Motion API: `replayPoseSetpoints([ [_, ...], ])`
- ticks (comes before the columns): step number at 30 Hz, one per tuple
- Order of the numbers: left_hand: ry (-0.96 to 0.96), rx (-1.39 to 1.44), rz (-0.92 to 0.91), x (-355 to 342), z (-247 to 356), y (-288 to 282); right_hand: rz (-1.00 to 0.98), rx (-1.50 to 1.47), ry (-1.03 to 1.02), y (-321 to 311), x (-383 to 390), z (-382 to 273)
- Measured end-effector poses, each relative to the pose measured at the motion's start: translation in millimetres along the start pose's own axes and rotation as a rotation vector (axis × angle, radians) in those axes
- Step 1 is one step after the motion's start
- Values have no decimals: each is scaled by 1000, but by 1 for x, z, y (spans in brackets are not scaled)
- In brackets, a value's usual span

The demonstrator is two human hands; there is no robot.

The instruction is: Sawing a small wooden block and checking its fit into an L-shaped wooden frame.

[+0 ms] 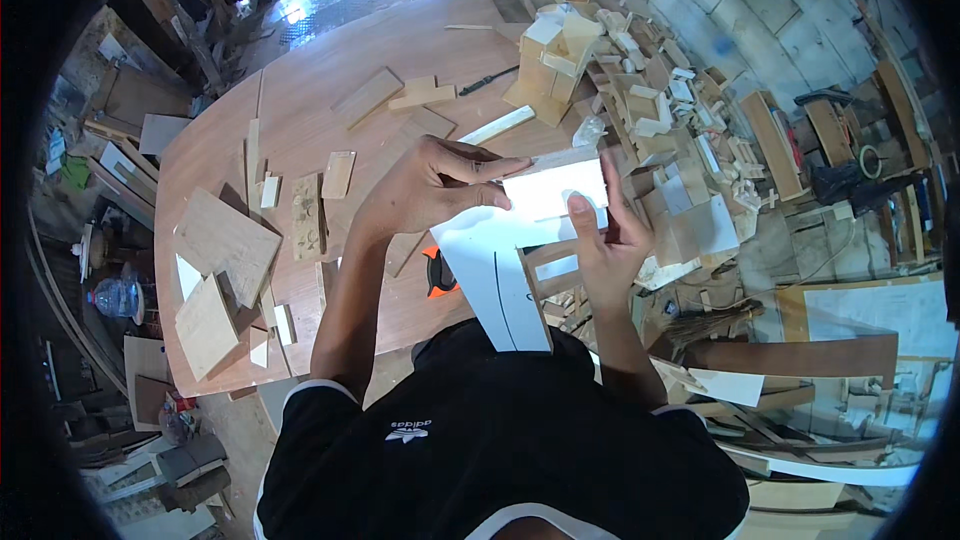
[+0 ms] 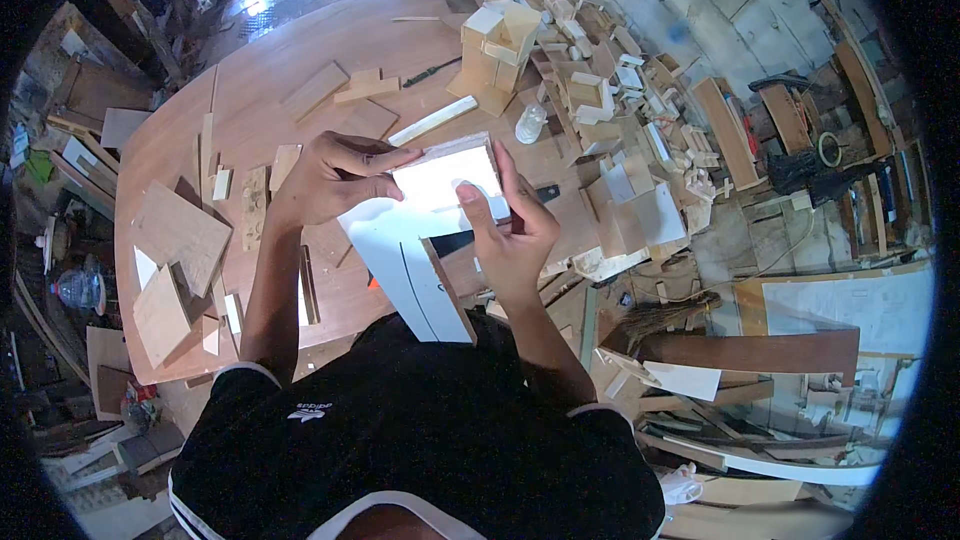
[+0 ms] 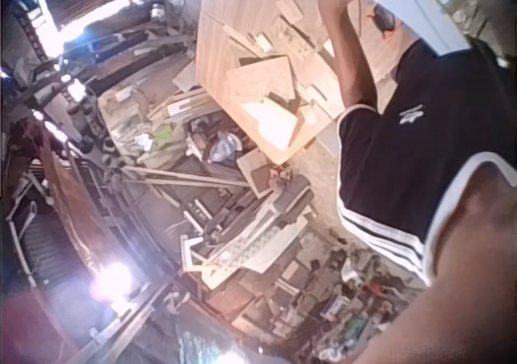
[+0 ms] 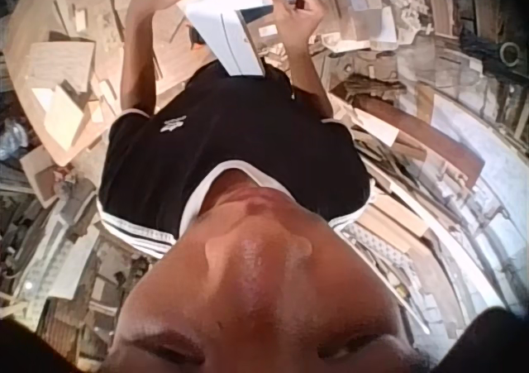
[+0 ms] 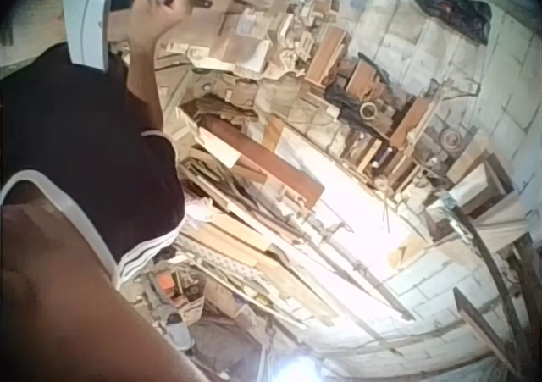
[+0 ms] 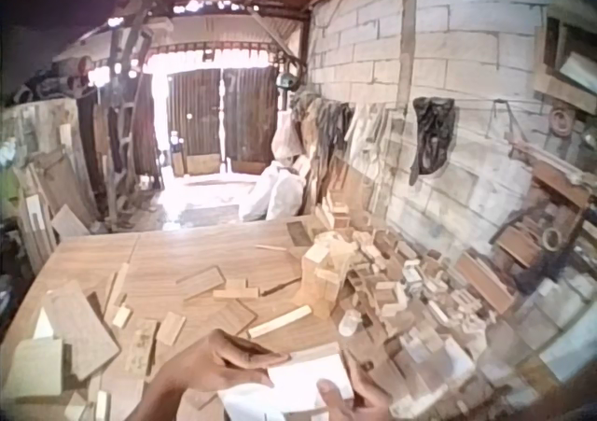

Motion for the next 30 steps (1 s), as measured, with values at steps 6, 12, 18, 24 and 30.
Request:
replayPoseSetpoints([
  [6, -16, -9, 7, 1, -4, -2, -8, 54, 35, -1, 1, 10],
  [12, 2, -23, 11, 3, -7, -2, -51, 54, 62, 2, 0, 10],
  [18, -33, -2, 33, 4, -9, -4, -51, 66, 46, 3, -3, 9],
  [24, 6, -41, 43, 4, -11, -6, -74, 92, 77, 5, -6, 13],
  [30, -14, -33, 39, 3, -16, -8, -71, 59, 68, 6, -8, 17],
])
Point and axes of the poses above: each hand's wrist, its own x-axis away from the middle knuckle, its own y-axis out of the palm, z = x × y, the point moved 9 cm from there along -x, towards the middle knuckle, and after that the axes turned 14 degrees about -z, right-handed, at the moved point
